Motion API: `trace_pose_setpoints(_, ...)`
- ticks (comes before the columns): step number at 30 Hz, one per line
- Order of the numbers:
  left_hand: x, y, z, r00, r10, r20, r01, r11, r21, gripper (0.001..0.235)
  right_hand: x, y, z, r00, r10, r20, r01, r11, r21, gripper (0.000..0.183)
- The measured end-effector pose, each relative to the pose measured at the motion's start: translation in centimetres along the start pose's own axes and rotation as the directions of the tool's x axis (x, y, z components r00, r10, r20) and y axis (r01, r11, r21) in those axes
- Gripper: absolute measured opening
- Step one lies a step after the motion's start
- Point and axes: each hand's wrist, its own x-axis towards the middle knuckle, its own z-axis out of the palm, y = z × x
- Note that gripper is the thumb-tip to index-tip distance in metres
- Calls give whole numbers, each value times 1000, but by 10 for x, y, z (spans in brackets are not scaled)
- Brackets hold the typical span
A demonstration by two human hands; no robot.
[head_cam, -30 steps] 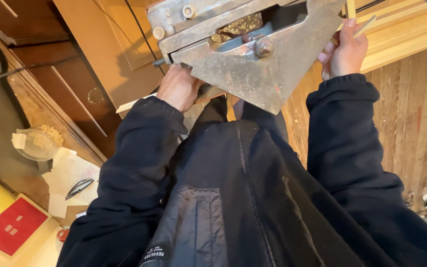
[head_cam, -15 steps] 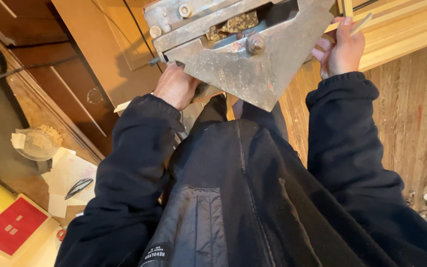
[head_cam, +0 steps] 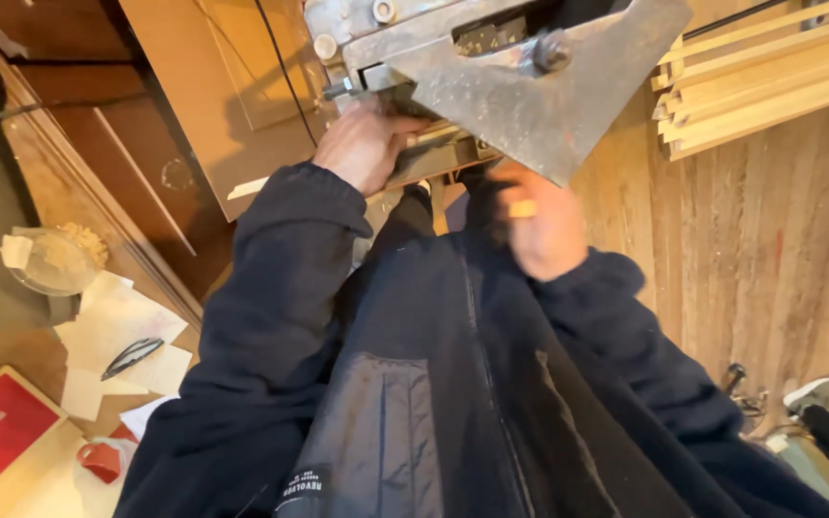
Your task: Joining wooden frame moldings using a specialized framing machine.
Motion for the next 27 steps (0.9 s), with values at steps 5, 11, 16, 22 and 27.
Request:
trace_pose_setpoints(5, 5, -10, 6, 999, 38, 34, -39, 998, 40, 21, 35, 0, 47, 946, -272, 176, 294, 950, -110, 53)
trace_pose_setpoints(11, 4, -20, 20, 996, 71, -49, -65, 990, 123, 21, 49, -8, 72, 944, -63, 324, 161, 945, -284, 77)
trace_pose_setpoints(16, 2, -11, 21, 993, -14, -115, 19, 999, 46, 23, 42, 1, 80, 948, -75, 309, 191, 912, -364, 76)
trace_pose_setpoints(22, -24, -2, 26, 973, -172, -153, 194, 971, 139, 17, 40, 20, 86, 918, -263, 296, 359, 869, -341, 64)
trace_pose_setpoints(27, -101, -22, 38, 321, -322, -891, -207, 894, -398, 24, 43, 19, 86, 926, -251, 281, 341, 877, -339, 57)
